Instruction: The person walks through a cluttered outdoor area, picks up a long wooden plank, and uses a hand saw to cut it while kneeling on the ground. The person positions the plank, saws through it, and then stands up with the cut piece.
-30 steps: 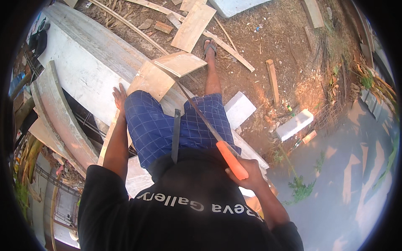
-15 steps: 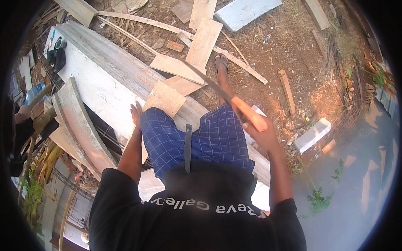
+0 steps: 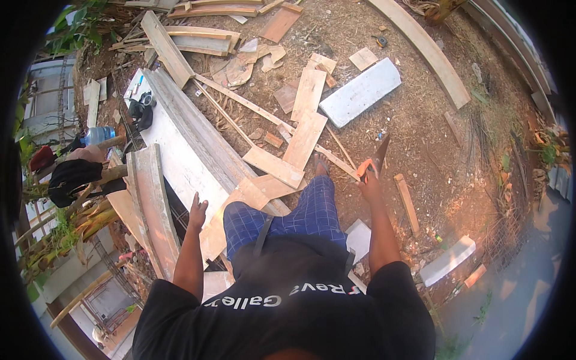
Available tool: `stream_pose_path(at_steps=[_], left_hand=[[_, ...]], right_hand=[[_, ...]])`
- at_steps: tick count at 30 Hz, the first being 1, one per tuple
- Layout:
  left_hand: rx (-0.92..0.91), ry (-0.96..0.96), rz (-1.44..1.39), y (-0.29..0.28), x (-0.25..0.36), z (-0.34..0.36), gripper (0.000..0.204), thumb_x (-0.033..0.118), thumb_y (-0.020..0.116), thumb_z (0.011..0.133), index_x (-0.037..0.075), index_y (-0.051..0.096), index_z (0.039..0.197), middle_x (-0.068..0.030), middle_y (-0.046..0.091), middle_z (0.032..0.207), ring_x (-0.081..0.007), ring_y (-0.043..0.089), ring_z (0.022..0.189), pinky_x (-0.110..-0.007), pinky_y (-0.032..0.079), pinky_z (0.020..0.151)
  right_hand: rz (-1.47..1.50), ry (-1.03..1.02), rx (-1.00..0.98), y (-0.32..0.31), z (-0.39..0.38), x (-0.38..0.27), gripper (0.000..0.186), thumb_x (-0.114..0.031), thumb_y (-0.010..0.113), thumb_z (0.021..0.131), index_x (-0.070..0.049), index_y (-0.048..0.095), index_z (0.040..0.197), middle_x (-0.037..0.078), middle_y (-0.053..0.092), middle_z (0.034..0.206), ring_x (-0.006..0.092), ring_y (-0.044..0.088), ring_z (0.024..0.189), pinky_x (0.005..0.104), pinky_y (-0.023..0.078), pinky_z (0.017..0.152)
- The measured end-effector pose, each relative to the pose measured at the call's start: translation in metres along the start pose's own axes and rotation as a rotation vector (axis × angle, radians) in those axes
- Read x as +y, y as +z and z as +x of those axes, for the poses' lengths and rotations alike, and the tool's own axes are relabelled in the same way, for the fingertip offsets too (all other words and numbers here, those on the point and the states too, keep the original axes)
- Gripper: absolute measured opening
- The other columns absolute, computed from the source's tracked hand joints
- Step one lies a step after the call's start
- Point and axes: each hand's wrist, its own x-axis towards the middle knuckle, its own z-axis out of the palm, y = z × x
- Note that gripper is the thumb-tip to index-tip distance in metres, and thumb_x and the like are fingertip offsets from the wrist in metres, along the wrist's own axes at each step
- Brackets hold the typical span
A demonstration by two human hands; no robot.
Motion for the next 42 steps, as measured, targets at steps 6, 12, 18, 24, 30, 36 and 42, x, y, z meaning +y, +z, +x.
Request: stream_pose_path(at_steps=[6, 12, 18, 24, 30, 36, 42], left_hand=[[-0.047, -0.059, -0.015, 0.04, 0.057, -0.051, 0.076, 0.029, 0.062, 0.096, 0.001, 0.026, 0.156, -0.0273, 0.043, 0.15, -0.0411, 0.051, 0.131, -0.041, 0.042, 0.109], [-0.104, -0.129, -0.289, 0.068, 0.103, -0.086, 0.075, 0.031, 0.059, 0.097, -0.002, 0.026, 0.155, -0.0282, 0.045, 0.148, -0.0343, 0.052, 0.132, -0.039, 0.042, 0.109], [-0.091, 0.047, -0.268, 0.131, 0.087, -0.055, 0.078, 0.048, 0.052, 0.099, -0.004, 0.03, 0.153, -0.0277, 0.036, 0.155, -0.0356, 0.034, 0.146, -0.038, 0.027, 0.119], [-0.346, -0.371, -0.836, 0.135, 0.171, -0.116, 0.051, 0.041, 0.05, 0.102, 0.005, 0.054, 0.137, -0.0152, 0.061, 0.135, -0.0249, 0.062, 0.116, -0.039, 0.051, 0.099], [-0.603, -0.356, -0.754, 0.144, 0.115, -0.045, 0.04, 0.039, 0.044, 0.105, 0.009, 0.066, 0.12, -0.0093, 0.07, 0.116, -0.0186, 0.068, 0.095, -0.036, 0.054, 0.087], [-0.492, -0.188, -0.576, 0.053, 0.203, -0.029, 0.048, 0.046, 0.049, 0.103, 0.01, 0.058, 0.133, -0.005, 0.069, 0.11, -0.0185, 0.067, 0.095, -0.035, 0.051, 0.086], [-0.137, -0.215, -0.529, 0.056, 0.181, 0.082, 0.048, 0.041, 0.057, 0.1, 0.008, 0.057, 0.135, -0.0023, 0.063, 0.105, -0.0144, 0.06, 0.083, -0.03, 0.046, 0.07]], right_hand=[[-0.001, -0.004, -0.22, -0.029, 0.037, 0.028, 0.067, -0.028, 0.077, 0.077, -0.005, 0.055, 0.137, 0.022, 0.065, 0.124, 0.0359, 0.065, 0.112, 0.0426, 0.048, 0.099], [0.071, -0.032, -0.188, -0.04, 0.065, 0.015, 0.045, -0.029, 0.074, 0.086, -0.003, 0.066, 0.123, 0.013, 0.071, 0.098, 0.0194, 0.067, 0.074, 0.034, 0.054, 0.066], [0.312, 0.127, -0.223, -0.09, 0.065, 0.009, 0.03, -0.019, 0.071, 0.09, -0.008, 0.067, 0.118, 0.006, 0.065, 0.086, 0.0155, 0.061, 0.065, 0.0318, 0.049, 0.053], [0.383, 0.198, -0.223, -0.107, 0.055, -0.029, 0.033, -0.014, 0.069, 0.092, -0.005, 0.063, 0.123, 0.004, 0.063, 0.082, 0.0138, 0.058, 0.061, 0.0299, 0.046, 0.048], [0.386, 0.273, -0.23, -0.113, 0.035, -0.024, 0.037, -0.007, 0.066, 0.09, -0.001, 0.059, 0.126, 0.009, 0.065, 0.085, 0.0164, 0.059, 0.061, 0.032, 0.046, 0.05], [0.45, 0.319, -0.106, -0.117, 0.034, 0.025, 0.027, -0.002, 0.065, 0.087, 0.004, 0.063, 0.113, 0.012, 0.067, 0.088, 0.0227, 0.065, 0.068, 0.0419, 0.055, 0.06], [0.392, 0.447, -0.14, -0.105, 0.068, 0.01, 0.027, -0.018, 0.069, 0.086, -0.002, 0.07, 0.108, 0.009, 0.069, 0.085, 0.0222, 0.065, 0.068, 0.0345, 0.053, 0.059]])
